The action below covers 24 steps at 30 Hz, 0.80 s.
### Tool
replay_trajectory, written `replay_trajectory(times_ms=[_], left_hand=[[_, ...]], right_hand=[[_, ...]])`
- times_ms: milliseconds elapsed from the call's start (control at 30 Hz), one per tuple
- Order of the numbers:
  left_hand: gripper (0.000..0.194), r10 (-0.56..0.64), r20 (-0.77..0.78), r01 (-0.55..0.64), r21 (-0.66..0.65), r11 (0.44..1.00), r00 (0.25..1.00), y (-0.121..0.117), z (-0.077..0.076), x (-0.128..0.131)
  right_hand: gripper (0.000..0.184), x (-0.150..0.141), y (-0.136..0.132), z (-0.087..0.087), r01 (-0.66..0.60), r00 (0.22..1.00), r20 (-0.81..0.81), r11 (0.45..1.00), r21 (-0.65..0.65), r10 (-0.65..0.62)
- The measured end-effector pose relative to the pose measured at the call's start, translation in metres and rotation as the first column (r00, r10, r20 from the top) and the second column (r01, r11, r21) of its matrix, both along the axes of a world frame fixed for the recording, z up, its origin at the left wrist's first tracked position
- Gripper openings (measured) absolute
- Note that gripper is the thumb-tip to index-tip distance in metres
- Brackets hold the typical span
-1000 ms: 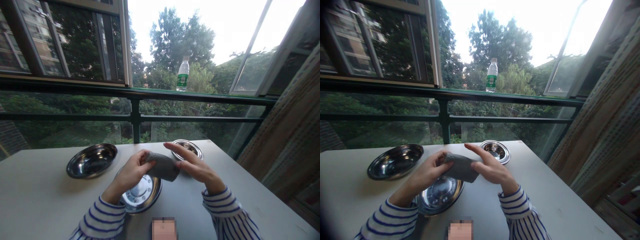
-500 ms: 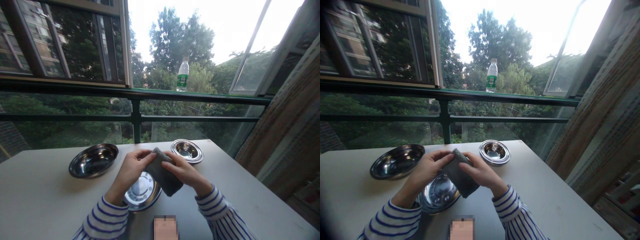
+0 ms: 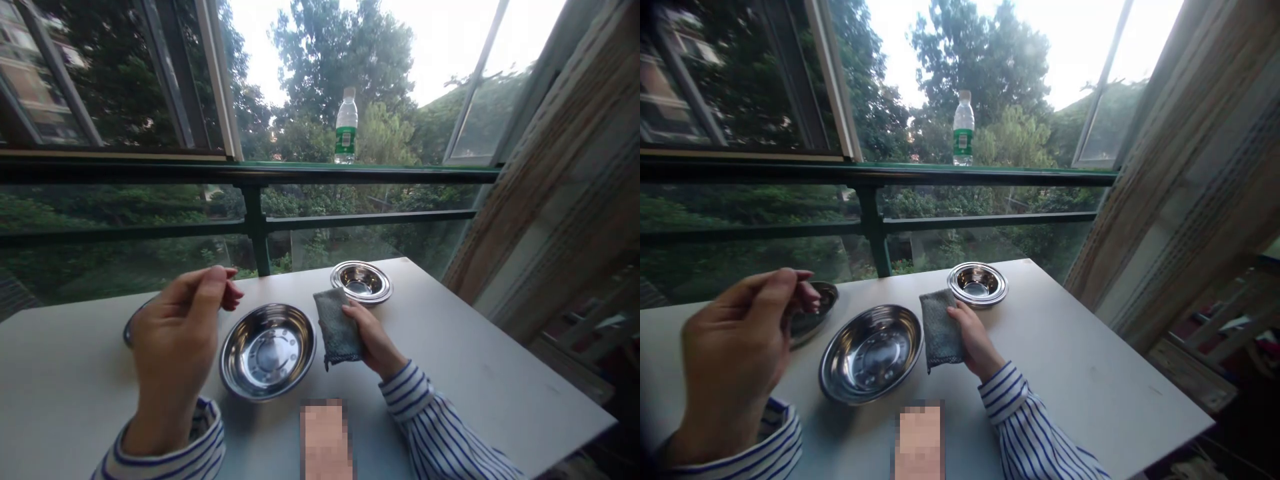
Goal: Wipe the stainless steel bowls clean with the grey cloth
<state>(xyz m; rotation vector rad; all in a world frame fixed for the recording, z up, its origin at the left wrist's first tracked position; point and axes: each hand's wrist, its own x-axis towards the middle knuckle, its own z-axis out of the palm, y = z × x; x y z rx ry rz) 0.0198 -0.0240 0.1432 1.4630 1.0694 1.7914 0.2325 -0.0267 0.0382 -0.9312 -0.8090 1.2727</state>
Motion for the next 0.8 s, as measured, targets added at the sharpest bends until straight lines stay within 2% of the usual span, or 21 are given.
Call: replay_trajectory(times_ms=[33,67,167,233,367,467,567,667,800], left_hand=[[0.012,0.062,-0.082,-0.060,0.026,0.998,0.995,-0.004,0.000,0.000],[0.014,0.075,-0.179,-0.077,-0.006,0.997,0.981,-0.006,-0.003,0.001],[0.016,-0.071,-0.409,0.023,-0.121,0.992,0.910,-0.006,-0.024,0.003],[0.016,-0.101,-0.504,0.048,-0.118,0.992,0.858,-0.006,-0.044,0.002],[0.015,0.015,-0.674,0.047,0.074,0.996,0.738,-0.006,-0.083,-0.003],[0.015,0.162,-0.720,0.064,0.275,0.959,0.675,-0.003,-0.101,-0.006],[0.013,0.187,-0.747,0.143,0.354,0.924,0.638,-0.001,-0.110,-0.010],[0.014,0.160,-0.789,0.218,0.349,0.911,0.593,-0.002,-0.114,-0.013],[0.021,0.108,-0.861,0.340,0.307,0.889,0.496,-0.005,-0.119,-0.011]], right_hand=[[0.032,0.000,-0.001,0.000,0.011,1.000,0.018,1.000,0.001,-0.011],[0.032,0.000,-0.002,0.000,0.025,0.999,0.030,1.000,0.001,-0.025],[0.033,0.001,-0.004,0.002,0.078,0.995,0.061,0.997,0.010,-0.078],[0.036,0.002,-0.004,0.003,0.120,0.989,0.089,0.992,0.025,-0.122],[0.038,0.003,-0.003,0.001,0.176,0.972,0.151,0.983,0.048,-0.181],[0.038,0.003,-0.002,-0.003,0.196,0.959,0.195,0.979,0.059,-0.203],[0.037,0.005,-0.002,-0.006,0.208,0.948,0.232,0.976,0.066,-0.217],[0.038,0.007,-0.001,-0.009,0.212,0.937,0.269,0.974,0.075,-0.224],[0.041,0.007,0.000,-0.012,0.224,0.912,0.327,0.969,0.103,-0.245]])
